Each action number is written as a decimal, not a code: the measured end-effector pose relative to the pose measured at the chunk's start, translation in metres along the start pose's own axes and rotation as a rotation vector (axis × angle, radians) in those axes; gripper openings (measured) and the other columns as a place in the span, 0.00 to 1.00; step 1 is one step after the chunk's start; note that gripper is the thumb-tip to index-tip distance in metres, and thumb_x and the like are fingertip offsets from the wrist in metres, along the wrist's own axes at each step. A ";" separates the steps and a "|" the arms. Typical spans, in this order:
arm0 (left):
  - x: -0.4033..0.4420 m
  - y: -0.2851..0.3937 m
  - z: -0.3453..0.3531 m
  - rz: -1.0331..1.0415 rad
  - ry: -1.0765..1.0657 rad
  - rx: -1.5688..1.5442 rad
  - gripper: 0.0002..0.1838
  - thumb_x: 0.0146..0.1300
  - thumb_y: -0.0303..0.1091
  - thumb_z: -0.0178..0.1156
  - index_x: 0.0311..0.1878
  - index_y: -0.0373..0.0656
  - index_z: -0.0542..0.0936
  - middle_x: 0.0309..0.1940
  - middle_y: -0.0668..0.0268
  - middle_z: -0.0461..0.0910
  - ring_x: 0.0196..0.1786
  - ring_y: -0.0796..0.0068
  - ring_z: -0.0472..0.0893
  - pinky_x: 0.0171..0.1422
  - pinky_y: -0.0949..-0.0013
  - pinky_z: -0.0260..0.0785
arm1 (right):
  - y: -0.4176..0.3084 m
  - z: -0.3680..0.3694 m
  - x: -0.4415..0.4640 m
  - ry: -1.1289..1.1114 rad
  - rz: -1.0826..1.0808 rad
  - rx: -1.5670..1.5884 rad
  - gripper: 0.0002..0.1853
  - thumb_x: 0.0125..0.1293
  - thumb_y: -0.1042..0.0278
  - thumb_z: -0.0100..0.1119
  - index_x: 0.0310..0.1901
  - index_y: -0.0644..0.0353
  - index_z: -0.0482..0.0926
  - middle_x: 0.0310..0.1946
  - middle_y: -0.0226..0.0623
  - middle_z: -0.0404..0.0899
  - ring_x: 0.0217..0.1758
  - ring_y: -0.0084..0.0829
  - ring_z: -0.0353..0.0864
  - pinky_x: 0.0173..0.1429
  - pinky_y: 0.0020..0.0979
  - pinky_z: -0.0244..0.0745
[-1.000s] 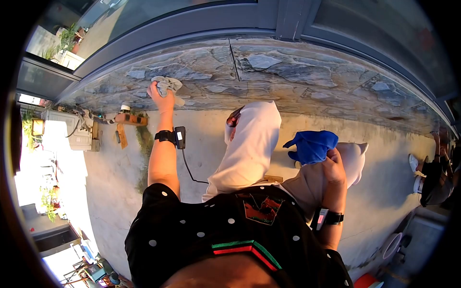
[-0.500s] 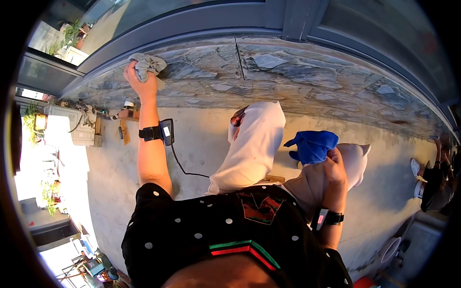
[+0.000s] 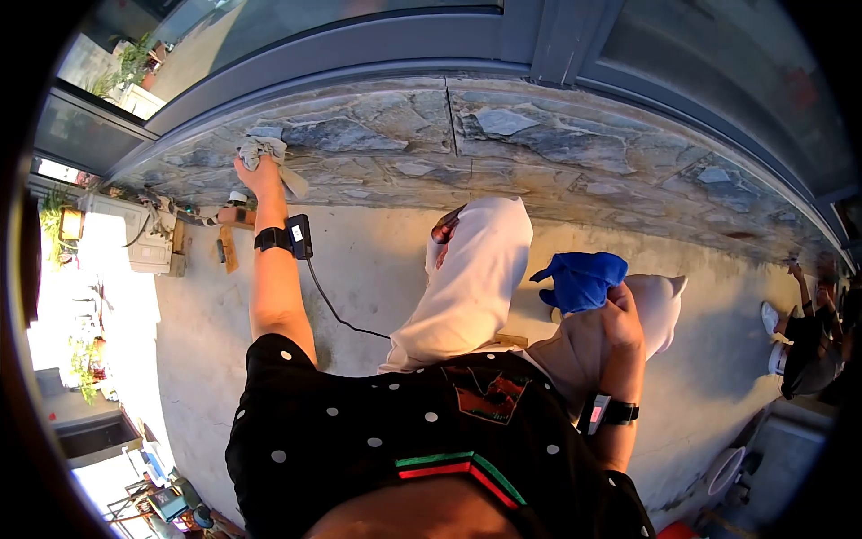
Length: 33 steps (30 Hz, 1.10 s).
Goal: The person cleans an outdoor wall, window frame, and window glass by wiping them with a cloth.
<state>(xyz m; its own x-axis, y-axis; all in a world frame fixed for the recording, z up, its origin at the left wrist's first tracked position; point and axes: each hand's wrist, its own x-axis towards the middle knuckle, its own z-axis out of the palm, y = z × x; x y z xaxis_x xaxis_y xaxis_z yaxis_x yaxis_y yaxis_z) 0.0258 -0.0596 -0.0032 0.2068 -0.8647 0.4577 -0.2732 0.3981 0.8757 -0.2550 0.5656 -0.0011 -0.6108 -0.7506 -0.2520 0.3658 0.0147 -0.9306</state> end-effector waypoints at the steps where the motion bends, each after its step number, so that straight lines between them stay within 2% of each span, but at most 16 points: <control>1: 0.007 0.015 -0.006 -0.065 -0.008 -0.087 0.25 0.53 0.26 0.62 0.56 0.39 0.71 0.50 0.52 0.71 0.54 0.51 0.71 0.61 0.57 0.63 | -0.002 0.003 0.000 -0.001 0.000 0.001 0.21 0.64 0.67 0.65 0.56 0.65 0.74 0.51 0.35 0.81 0.54 0.26 0.79 0.61 0.30 0.70; 2: 0.020 0.016 -0.007 -0.065 -0.009 -0.086 0.25 0.53 0.26 0.62 0.56 0.39 0.71 0.50 0.52 0.71 0.54 0.51 0.71 0.61 0.57 0.63 | -0.004 0.006 0.000 0.000 0.002 0.009 0.21 0.64 0.67 0.65 0.56 0.65 0.74 0.51 0.35 0.81 0.54 0.26 0.79 0.61 0.29 0.70; 3: 0.035 0.019 -0.006 0.012 0.023 -0.127 0.23 0.54 0.26 0.62 0.55 0.39 0.71 0.49 0.56 0.72 0.50 0.59 0.73 0.57 0.60 0.67 | -0.005 0.007 -0.002 0.005 0.006 0.017 0.21 0.64 0.67 0.64 0.56 0.64 0.74 0.51 0.35 0.81 0.53 0.26 0.79 0.61 0.29 0.70; 5: 0.041 0.024 -0.005 0.087 0.053 -0.164 0.21 0.55 0.25 0.63 0.53 0.38 0.72 0.47 0.60 0.73 0.46 0.68 0.75 0.52 0.64 0.71 | -0.002 0.005 -0.002 0.003 0.008 0.014 0.21 0.64 0.67 0.64 0.57 0.64 0.74 0.51 0.34 0.81 0.53 0.25 0.79 0.61 0.29 0.70; 7: 0.020 0.065 -0.004 0.342 0.042 0.103 0.21 0.54 0.26 0.63 0.53 0.39 0.72 0.49 0.58 0.71 0.52 0.64 0.73 0.58 0.63 0.67 | 0.001 0.002 0.001 -0.003 0.011 0.013 0.21 0.64 0.67 0.64 0.57 0.64 0.74 0.51 0.34 0.81 0.53 0.25 0.79 0.60 0.29 0.71; 8: 0.004 0.082 -0.002 0.387 0.015 0.118 0.23 0.52 0.26 0.63 0.53 0.40 0.72 0.50 0.53 0.70 0.57 0.53 0.68 0.62 0.56 0.61 | 0.002 0.000 0.002 -0.023 0.001 0.002 0.19 0.65 0.73 0.60 0.58 0.64 0.73 0.52 0.35 0.80 0.54 0.27 0.79 0.61 0.31 0.71; 9: -0.011 0.086 0.002 0.388 0.012 0.122 0.23 0.52 0.26 0.63 0.53 0.40 0.72 0.50 0.53 0.70 0.57 0.53 0.68 0.62 0.56 0.61 | 0.003 -0.001 0.003 -0.041 -0.009 -0.010 0.19 0.65 0.79 0.56 0.59 0.64 0.72 0.53 0.36 0.80 0.56 0.28 0.78 0.61 0.33 0.72; 13: -0.071 0.094 0.025 0.598 -0.090 0.107 0.21 0.52 0.22 0.60 0.51 0.40 0.70 0.52 0.50 0.67 0.57 0.48 0.66 0.62 0.52 0.60 | 0.002 0.001 0.006 -0.062 -0.019 -0.017 0.19 0.64 0.79 0.56 0.58 0.64 0.73 0.53 0.36 0.80 0.55 0.28 0.78 0.61 0.32 0.72; 17: -0.123 0.066 0.042 0.459 -0.127 0.069 0.21 0.52 0.21 0.59 0.51 0.40 0.69 0.53 0.49 0.65 0.58 0.47 0.65 0.62 0.51 0.59 | -0.003 0.006 0.007 -0.053 0.006 -0.059 0.19 0.63 0.79 0.57 0.57 0.64 0.74 0.52 0.35 0.80 0.55 0.27 0.78 0.61 0.31 0.71; 20: -0.139 0.027 0.049 0.215 -0.140 0.117 0.25 0.55 0.23 0.60 0.57 0.41 0.66 0.57 0.47 0.64 0.58 0.45 0.66 0.61 0.50 0.61 | -0.007 0.010 0.003 -0.054 0.011 -0.051 0.19 0.63 0.80 0.57 0.57 0.64 0.74 0.52 0.35 0.80 0.55 0.26 0.78 0.61 0.30 0.71; 23: -0.127 -0.003 0.043 0.008 -0.094 0.156 0.25 0.51 0.21 0.57 0.55 0.41 0.68 0.54 0.48 0.64 0.54 0.46 0.70 0.58 0.53 0.64 | -0.008 0.008 -0.003 -0.046 0.022 -0.045 0.19 0.63 0.80 0.57 0.57 0.64 0.74 0.52 0.35 0.80 0.55 0.26 0.78 0.61 0.29 0.71; 25: -0.107 -0.020 0.039 -0.036 -0.054 0.208 0.26 0.50 0.22 0.58 0.56 0.41 0.69 0.53 0.48 0.66 0.53 0.46 0.70 0.59 0.54 0.64 | -0.007 0.007 -0.004 -0.042 0.020 -0.035 0.19 0.63 0.80 0.56 0.57 0.64 0.74 0.52 0.34 0.80 0.54 0.26 0.78 0.61 0.29 0.71; 27: -0.090 -0.006 0.033 -0.210 -0.070 0.170 0.26 0.51 0.24 0.59 0.56 0.41 0.69 0.53 0.47 0.67 0.55 0.47 0.70 0.60 0.54 0.64 | -0.006 0.005 -0.006 -0.030 0.006 -0.008 0.19 0.63 0.80 0.56 0.57 0.64 0.74 0.52 0.34 0.80 0.55 0.26 0.78 0.61 0.29 0.71; 29: -0.082 -0.007 0.036 -0.189 -0.080 0.053 0.25 0.52 0.25 0.60 0.55 0.41 0.69 0.53 0.48 0.68 0.55 0.48 0.69 0.60 0.54 0.63 | -0.006 0.005 -0.007 -0.019 -0.008 -0.001 0.19 0.64 0.80 0.57 0.57 0.64 0.74 0.51 0.34 0.80 0.55 0.26 0.78 0.61 0.29 0.71; 32: -0.095 0.038 0.040 0.066 -0.107 -0.056 0.24 0.52 0.26 0.62 0.54 0.40 0.69 0.53 0.49 0.67 0.57 0.49 0.67 0.62 0.54 0.61 | -0.008 0.005 -0.005 -0.009 -0.007 -0.017 0.18 0.64 0.79 0.57 0.56 0.64 0.75 0.51 0.34 0.81 0.54 0.26 0.78 0.60 0.29 0.71; 33: -0.108 0.063 0.043 0.066 -0.108 -0.047 0.24 0.52 0.26 0.62 0.54 0.40 0.69 0.53 0.49 0.67 0.57 0.49 0.67 0.62 0.54 0.61 | -0.009 0.005 -0.004 -0.004 0.007 -0.043 0.18 0.64 0.79 0.57 0.56 0.64 0.75 0.51 0.34 0.81 0.54 0.26 0.78 0.60 0.30 0.71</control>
<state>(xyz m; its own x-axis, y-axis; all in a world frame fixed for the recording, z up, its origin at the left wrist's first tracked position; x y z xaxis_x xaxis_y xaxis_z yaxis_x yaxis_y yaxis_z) -0.0537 0.0457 -0.0038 0.0869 -0.8631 0.4975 -0.2380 0.4669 0.8517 -0.2525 0.5654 0.0096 -0.6055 -0.7529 -0.2580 0.3399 0.0486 -0.9392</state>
